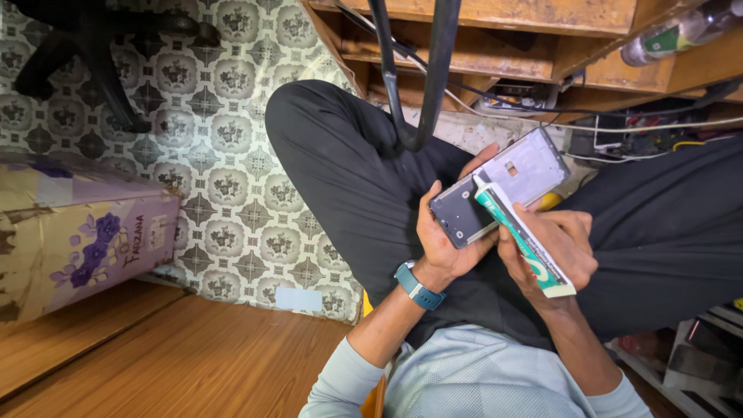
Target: The person sits cross-legged on the floor and works on a disassembled smartphone. They use a small tool to manipulate components on the back of the phone, then apply a substance from a tube along the edges of the device.
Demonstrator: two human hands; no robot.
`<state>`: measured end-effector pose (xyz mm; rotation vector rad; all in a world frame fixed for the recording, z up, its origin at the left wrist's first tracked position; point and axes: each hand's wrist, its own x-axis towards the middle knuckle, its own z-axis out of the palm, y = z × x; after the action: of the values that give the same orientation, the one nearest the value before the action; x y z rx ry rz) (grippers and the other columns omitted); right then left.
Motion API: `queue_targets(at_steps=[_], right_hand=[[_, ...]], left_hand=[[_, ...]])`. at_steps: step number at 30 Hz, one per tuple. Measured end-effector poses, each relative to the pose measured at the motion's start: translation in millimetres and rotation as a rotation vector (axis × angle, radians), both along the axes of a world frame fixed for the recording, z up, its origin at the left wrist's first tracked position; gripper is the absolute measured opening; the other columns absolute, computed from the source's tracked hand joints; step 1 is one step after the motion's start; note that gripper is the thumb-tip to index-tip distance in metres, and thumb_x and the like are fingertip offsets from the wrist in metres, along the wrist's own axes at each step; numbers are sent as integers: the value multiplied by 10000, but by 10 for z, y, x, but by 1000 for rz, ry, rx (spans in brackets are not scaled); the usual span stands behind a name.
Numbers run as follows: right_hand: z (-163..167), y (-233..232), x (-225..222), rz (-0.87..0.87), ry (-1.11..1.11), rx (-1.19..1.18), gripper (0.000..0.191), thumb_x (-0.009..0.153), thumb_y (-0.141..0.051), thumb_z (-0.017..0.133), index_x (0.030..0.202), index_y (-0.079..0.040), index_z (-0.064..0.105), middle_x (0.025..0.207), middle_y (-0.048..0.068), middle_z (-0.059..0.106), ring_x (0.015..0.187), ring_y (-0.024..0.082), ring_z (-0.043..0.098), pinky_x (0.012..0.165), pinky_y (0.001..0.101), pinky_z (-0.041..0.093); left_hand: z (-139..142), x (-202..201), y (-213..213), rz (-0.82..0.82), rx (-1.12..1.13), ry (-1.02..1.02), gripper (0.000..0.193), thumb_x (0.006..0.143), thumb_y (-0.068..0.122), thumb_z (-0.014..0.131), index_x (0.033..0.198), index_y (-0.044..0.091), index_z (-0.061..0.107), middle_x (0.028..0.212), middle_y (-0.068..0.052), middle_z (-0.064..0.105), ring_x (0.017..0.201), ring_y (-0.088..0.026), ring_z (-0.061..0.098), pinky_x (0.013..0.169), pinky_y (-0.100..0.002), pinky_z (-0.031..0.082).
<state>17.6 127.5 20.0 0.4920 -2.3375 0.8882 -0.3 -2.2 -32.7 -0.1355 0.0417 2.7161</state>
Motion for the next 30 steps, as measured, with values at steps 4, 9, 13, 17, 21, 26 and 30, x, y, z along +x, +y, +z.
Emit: queue_targets(at_steps=[4, 9, 13, 17, 21, 26, 30], right_hand=[[-9, 17, 12, -22, -30, -9, 192, 925, -14, 821, 1084, 54, 739, 889, 98, 727, 811, 242, 674, 767, 325, 465], [-25, 35, 6, -35, -35, -22, 194, 947, -32, 814, 1101, 48, 729, 948, 118, 744, 828, 247, 671, 781, 327, 467], [-62, 63, 18, -37, -46, -31, 188, 958, -43, 811, 1097, 55, 730, 955, 118, 741, 827, 248, 666, 778, 325, 466], [-181, 143, 122, -42, -123, -133, 212, 1050, -139, 745, 1188, 10, 687, 1010, 129, 720, 872, 249, 696, 825, 296, 522], [-426, 268, 167, -1, -134, -462, 614, 1057, -373, 620, 1470, -3, 357, 1048, 76, 690, 882, 168, 656, 815, 241, 527], [-500, 412, 221, 12, -171, -356, 479, 1157, -302, 653, 1498, -55, 424, 1183, 177, 683, 1010, 234, 707, 930, 270, 555], [-298, 479, 115, 27, -140, -246, 426, 1086, -239, 715, 1377, 15, 535, 1122, 187, 698, 961, 239, 711, 900, 306, 573]], left_hand=[[-29, 13, 4, -8, 18, -5, 824, 1042, 594, 347, 1706, 113, 260, 1618, -156, 426, 1462, -337, 436, 1230, -495, 359], [-92, 24, 12, -11, 120, 3, 786, 1067, 584, 344, 1682, 106, 233, 1588, -158, 426, 1469, -345, 445, 1221, -510, 381], [-136, 29, 17, -10, 140, 19, 780, 1079, 583, 344, 1685, 106, 224, 1582, -170, 427, 1471, -350, 449, 1222, -515, 386], [-129, 30, 27, 8, 226, 27, 776, 1099, 566, 344, 1686, 74, 220, 1601, -180, 423, 1454, -356, 444, 1236, -536, 371], [-75, 0, 41, 1, 216, 15, 840, 1053, 554, 377, 1722, 73, 213, 1603, -171, 389, 1518, -360, 401, 1282, -565, 309], [-1, -10, 11, -32, 80, 44, 873, 1028, 587, 398, 1715, 86, 199, 1677, -170, 332, 1530, -359, 351, 1278, -555, 267], [5, -19, 15, -34, 120, 12, 889, 1009, 603, 387, 1712, 99, 180, 1698, -136, 307, 1530, -353, 344, 1261, -588, 267]])
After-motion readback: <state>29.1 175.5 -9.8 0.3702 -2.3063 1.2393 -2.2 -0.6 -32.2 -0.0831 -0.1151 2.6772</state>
